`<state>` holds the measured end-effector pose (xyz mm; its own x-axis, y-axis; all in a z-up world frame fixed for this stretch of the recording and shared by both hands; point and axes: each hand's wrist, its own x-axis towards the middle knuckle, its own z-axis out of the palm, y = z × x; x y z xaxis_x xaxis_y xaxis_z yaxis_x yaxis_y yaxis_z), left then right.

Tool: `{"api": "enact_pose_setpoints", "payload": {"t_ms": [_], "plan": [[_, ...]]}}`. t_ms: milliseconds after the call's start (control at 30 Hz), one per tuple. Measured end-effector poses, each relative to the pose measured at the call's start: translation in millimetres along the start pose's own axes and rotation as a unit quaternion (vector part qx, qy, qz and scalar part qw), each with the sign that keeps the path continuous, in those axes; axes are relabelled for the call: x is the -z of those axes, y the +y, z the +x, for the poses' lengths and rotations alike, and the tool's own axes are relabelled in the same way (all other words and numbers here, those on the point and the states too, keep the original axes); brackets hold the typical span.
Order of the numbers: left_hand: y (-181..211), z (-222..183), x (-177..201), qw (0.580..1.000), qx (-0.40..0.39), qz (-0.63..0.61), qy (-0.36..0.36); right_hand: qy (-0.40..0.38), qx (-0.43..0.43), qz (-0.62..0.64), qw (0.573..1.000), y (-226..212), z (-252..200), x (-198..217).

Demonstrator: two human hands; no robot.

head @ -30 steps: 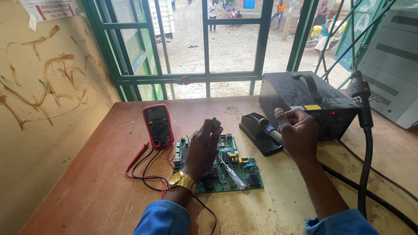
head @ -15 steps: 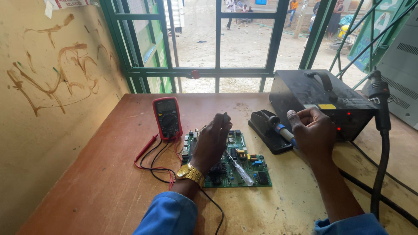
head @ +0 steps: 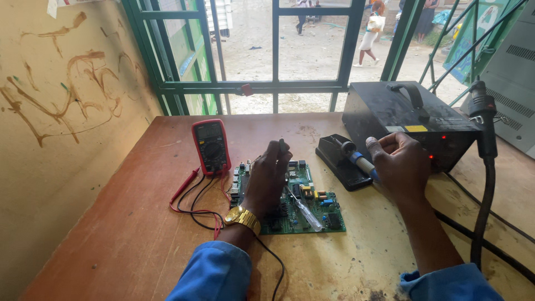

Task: The person uses a hot air rework station and tweezers to remove a component from a green circuit board, then uses a screwdriver to scrape the solder pads. The person continues to apply heat and manipulate components on the board throughout the clip.

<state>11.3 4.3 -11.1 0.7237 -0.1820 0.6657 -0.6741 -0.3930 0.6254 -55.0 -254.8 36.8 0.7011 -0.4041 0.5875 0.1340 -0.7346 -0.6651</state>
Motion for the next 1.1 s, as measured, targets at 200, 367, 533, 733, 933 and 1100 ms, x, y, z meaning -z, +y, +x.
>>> {"api": "enact_pose_setpoints", "payload": {"t_ms": [200, 367, 533, 733, 933, 1100], "plan": [[-2, 1, -2, 1.000, 0.008, -0.024, 0.008, -0.005, -0.019, -0.018, 1.000, -7, 2, 2], [1, 8, -9, 0.999, 0.016, -0.046, 0.002, -0.003, -0.040, -0.006, 0.999, -1, 6, 0], [4, 11, -18, 0.998, 0.022, -0.056, -0.008, -0.005, -0.068, -0.025, 0.997, 14, 12, -2], [-4, 15, -36, 0.998, 0.024, -0.062, 0.012, -0.043, -0.094, -0.016, 0.995, 10, 10, 7], [-7, 19, -42, 0.999, 0.014, -0.039, 0.020, -0.071, -0.112, -0.022, 0.991, 4, 6, 22], [-6, 22, -44, 0.999, 0.019, -0.042, 0.021, -0.066, -0.135, -0.056, 0.987, 8, 5, 22]]}}
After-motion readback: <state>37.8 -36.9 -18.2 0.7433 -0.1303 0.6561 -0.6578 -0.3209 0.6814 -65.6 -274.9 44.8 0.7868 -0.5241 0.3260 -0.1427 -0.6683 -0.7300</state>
